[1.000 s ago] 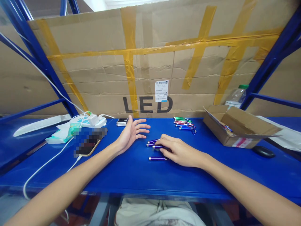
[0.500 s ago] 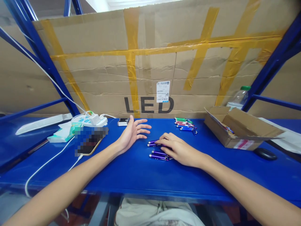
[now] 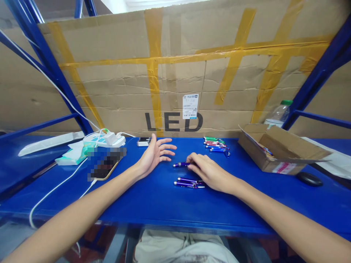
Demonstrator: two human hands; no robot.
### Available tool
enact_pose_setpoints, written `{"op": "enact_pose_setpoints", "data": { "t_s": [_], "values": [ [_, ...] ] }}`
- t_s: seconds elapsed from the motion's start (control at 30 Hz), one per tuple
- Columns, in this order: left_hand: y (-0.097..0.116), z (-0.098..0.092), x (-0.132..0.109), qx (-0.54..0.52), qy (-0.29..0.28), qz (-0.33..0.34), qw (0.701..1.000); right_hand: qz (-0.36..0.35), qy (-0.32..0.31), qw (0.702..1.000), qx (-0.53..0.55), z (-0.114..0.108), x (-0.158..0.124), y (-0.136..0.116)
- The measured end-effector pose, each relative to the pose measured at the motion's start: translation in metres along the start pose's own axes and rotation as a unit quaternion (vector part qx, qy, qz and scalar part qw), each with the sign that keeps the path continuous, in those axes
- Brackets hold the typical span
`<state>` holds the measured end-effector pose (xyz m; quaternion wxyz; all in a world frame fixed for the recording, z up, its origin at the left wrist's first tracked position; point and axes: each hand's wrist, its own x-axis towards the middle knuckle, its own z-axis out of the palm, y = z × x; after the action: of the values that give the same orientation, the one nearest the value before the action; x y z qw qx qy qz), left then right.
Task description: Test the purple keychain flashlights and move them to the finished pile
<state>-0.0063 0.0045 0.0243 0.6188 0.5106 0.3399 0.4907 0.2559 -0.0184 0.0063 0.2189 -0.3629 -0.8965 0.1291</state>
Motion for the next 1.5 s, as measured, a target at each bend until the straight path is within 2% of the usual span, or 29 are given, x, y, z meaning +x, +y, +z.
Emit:
{"op": "enact_pose_setpoints", "data": {
  "t_s": [0.2, 0.37, 0.63, 0.73, 0.9, 1.17, 1.37, 1.5],
  "values": [
    [-0.0015, -0.0013, 0.0004, -0.003, -0.004, 0.003, 1.0, -0.017, 0.055, 0.995, 0.083, -0.0002, 0.0017, -0.0007],
    [-0.0014, -0.0019, 0.0004, -0.003, -0.009, 0.002, 1.0, 0.058, 0.053, 0.983, 0.164, -0.0012, 0.0049, -0.0003],
    [-0.0019, -0.0026, 0.0011, -0.002, -0.007, 0.002, 1.0, 0.069, 0.076, 0.973, 0.207, 0.0009, 0.0073, 0.0054],
    [-0.0028, -0.0028, 0.0016, -0.001, -0.008, 0.005, 1.0, 0.069, 0.082, 0.972, 0.208, 0.0005, 0.0079, 0.0049],
    [-0.0026, -0.002, 0.0012, 0.0, -0.004, 0.005, 1.0, 0.084, 0.055, 0.971, 0.219, -0.0015, 0.0079, 0.0007],
    [-0.0021, -0.0009, 0.0003, 0.005, -0.003, 0.004, 1.0, 0.074, 0.026, 0.988, 0.136, 0.0001, 0.0057, 0.0035],
    [-0.0028, -0.002, 0.0007, 0.006, -0.002, 0.006, 1.0, 0.034, 0.023, 0.992, 0.118, 0.0004, 0.0048, -0.0006],
    [-0.0031, -0.0024, 0.0009, 0.004, -0.003, 0.005, 1.0, 0.044, 0.047, 0.991, 0.114, 0.0007, 0.0052, 0.0029]
  ]
}}
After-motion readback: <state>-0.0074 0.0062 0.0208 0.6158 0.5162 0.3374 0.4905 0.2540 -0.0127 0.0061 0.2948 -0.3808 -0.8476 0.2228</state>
